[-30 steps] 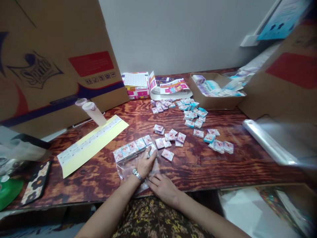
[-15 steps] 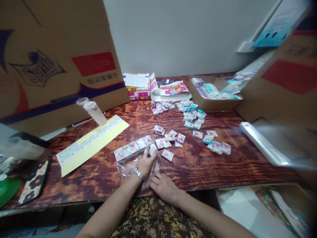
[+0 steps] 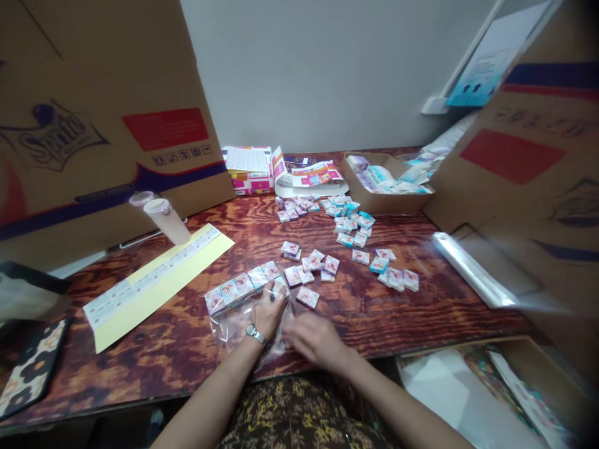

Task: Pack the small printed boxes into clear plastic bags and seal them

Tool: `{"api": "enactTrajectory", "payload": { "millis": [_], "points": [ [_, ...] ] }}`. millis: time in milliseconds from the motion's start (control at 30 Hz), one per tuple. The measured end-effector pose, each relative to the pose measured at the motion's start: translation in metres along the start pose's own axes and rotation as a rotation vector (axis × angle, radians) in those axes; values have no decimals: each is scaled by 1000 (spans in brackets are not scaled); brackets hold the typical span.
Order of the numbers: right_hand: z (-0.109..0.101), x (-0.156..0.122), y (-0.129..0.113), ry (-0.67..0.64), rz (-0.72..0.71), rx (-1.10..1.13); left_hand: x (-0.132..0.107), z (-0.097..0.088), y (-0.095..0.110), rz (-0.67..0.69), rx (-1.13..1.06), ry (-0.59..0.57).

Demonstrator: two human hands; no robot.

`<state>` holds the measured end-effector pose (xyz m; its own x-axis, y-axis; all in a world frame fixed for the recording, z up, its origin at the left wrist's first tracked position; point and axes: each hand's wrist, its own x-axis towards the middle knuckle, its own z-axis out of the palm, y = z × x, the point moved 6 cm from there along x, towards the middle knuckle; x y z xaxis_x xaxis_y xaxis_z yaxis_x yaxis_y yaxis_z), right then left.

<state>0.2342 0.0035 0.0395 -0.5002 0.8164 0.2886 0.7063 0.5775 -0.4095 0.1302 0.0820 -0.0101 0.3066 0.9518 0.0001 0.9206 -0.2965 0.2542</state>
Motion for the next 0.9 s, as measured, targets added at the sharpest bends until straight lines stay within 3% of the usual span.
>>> {"api": "enactTrajectory", "payload": {
  "millis": [100, 200, 267, 400, 533, 600, 733, 900],
  "points": [
    [-27, 1, 50, 182, 290, -103, -1, 2, -2, 24, 1, 25],
    [-19, 5, 76, 93, 317, -188, -3, 3, -3, 48, 23, 53],
    [-12, 12, 81, 78, 333, -206, -3, 5, -4, 59, 30, 56],
    [-12, 41, 81, 214, 475, -235, -4, 8, -5, 46, 22, 39],
    [6, 76, 81, 3, 554, -396, -3, 11, -6, 40, 23, 30],
    [13, 82, 82, -86, 534, -460, -3, 13, -7, 45, 30, 23],
    [17, 75, 77, -142, 355, -495, -3, 16, -8, 54, 21, 23],
    [-5, 62, 78, -197, 170, -336, -3, 16, -7, 55, -3, 17]
  ]
}}
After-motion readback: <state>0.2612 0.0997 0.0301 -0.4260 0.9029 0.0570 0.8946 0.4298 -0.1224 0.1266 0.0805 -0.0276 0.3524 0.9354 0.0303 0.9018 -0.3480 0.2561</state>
